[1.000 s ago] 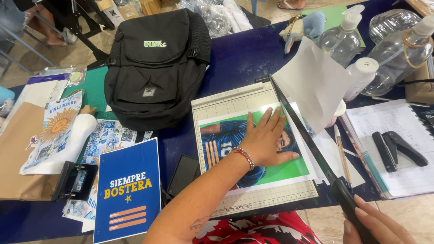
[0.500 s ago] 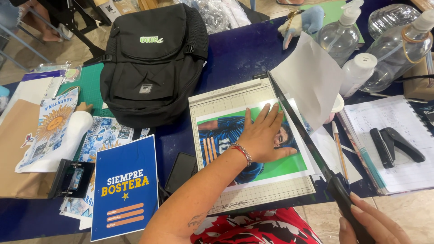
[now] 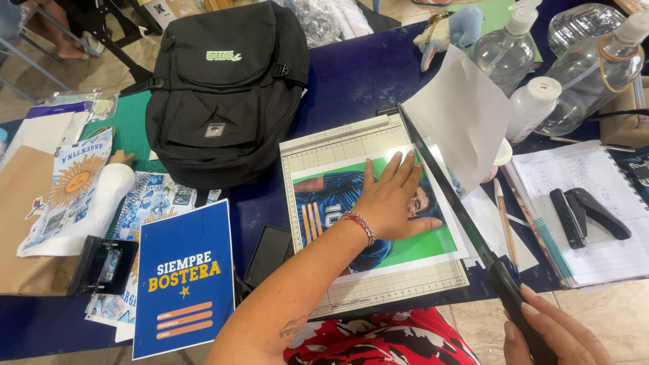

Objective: Trimming printed photos using a manual paper cutter and organizing them on a desk

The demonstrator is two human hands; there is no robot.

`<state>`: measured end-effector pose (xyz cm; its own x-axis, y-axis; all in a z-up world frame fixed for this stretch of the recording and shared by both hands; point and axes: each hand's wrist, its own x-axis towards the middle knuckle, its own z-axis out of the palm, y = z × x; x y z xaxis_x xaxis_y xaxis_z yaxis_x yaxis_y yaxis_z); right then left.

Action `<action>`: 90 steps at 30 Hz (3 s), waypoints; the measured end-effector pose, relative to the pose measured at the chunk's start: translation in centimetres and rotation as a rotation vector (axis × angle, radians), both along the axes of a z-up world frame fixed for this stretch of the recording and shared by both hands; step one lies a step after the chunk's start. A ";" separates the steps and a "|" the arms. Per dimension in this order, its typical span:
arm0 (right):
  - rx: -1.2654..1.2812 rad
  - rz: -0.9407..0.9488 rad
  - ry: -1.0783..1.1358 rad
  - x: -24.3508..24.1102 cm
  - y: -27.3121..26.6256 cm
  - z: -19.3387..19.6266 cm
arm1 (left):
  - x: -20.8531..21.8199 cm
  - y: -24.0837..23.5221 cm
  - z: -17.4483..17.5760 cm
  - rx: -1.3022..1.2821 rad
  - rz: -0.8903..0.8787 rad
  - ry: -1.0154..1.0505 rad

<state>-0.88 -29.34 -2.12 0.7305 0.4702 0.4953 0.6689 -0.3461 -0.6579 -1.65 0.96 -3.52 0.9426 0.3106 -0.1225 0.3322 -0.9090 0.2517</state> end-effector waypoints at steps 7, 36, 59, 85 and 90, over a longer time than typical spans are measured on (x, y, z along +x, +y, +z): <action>-0.050 -0.019 0.020 -0.1 -0.1 0.0 | 0.0 -0.1 0.8 -0.016 0.002 0.047; -0.182 0.082 -0.159 -0.7 -0.3 4.2 | 0.0 0.0 -0.3 0.055 -0.013 0.032; -0.339 0.090 -0.428 0.8 0.3 4.9 | 0.9 -0.5 4.2 -0.073 0.004 0.257; -0.531 0.002 -0.533 0.5 -0.1 5.1 | 0.7 -0.2 3.5 -0.048 0.004 0.210; -0.600 -0.002 -0.479 0.6 -0.2 5.2 | 0.9 -0.3 3.9 -0.046 0.009 0.237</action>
